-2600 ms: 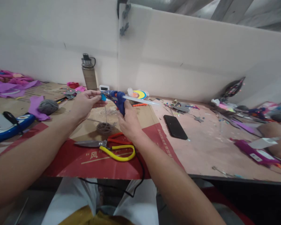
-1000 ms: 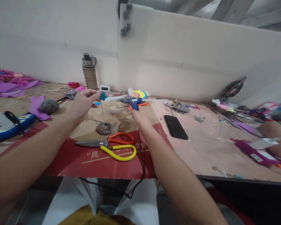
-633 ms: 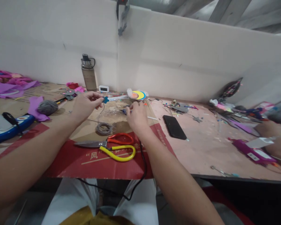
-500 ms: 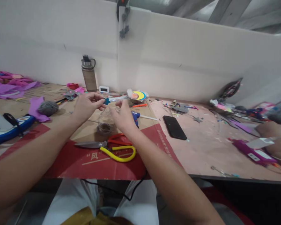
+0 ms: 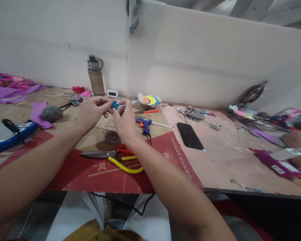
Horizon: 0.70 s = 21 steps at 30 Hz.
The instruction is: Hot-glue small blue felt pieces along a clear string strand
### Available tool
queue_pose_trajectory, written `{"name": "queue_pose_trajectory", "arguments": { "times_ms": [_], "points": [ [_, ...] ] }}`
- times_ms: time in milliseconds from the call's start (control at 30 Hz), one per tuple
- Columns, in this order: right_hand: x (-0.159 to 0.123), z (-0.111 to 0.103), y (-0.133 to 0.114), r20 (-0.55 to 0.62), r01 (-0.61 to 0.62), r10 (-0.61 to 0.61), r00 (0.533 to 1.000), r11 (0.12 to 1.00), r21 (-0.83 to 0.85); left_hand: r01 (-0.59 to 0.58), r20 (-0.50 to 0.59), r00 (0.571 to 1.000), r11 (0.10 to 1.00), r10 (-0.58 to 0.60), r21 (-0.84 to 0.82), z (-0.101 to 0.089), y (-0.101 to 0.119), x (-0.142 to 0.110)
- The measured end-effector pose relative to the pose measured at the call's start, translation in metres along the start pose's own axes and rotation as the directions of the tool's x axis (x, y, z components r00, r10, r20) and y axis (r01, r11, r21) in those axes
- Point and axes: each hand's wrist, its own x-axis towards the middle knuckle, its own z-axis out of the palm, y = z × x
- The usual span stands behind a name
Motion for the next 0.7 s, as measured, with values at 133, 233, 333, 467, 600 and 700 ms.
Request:
{"name": "queue_pose_trajectory", "arguments": {
  "times_ms": [133, 233, 333, 467, 600, 700],
  "points": [
    [0.001, -0.004, -0.004, -0.007, 0.045, -0.046, 0.999, 0.993, -0.11, 0.034, -0.002, 0.999, 0.998, -0.034, -0.052, 0.001, -0.001, 0.0],
    [0.004, -0.003, -0.004, -0.023, 0.018, -0.02, 1.0, 0.995, -0.095, 0.067, -0.001, 0.998, 0.991, -0.067, -0.113, 0.002, -0.005, 0.002],
    [0.006, -0.002, -0.002, -0.031, -0.039, 0.038, 0.999, 0.999, -0.032, 0.095, 0.014, 0.995, 0.971, -0.094, -0.219, 0.003, -0.009, 0.004],
    [0.009, -0.001, 0.0, -0.038, -0.108, 0.112, 0.993, 0.991, 0.081, 0.155, 0.048, 0.988, 0.931, -0.147, -0.33, 0.004, -0.009, 0.004],
    [0.012, 0.0, 0.004, -0.038, -0.164, 0.173, 0.984, 0.972, 0.168, 0.226, 0.109, 0.974, 0.902, -0.199, -0.369, 0.004, -0.006, 0.004],
    [0.013, 0.0, 0.006, -0.031, -0.194, 0.205, 0.978, 0.959, 0.206, 0.257, 0.146, 0.965, 0.892, -0.217, -0.373, 0.004, -0.005, 0.004]
  ]
}}
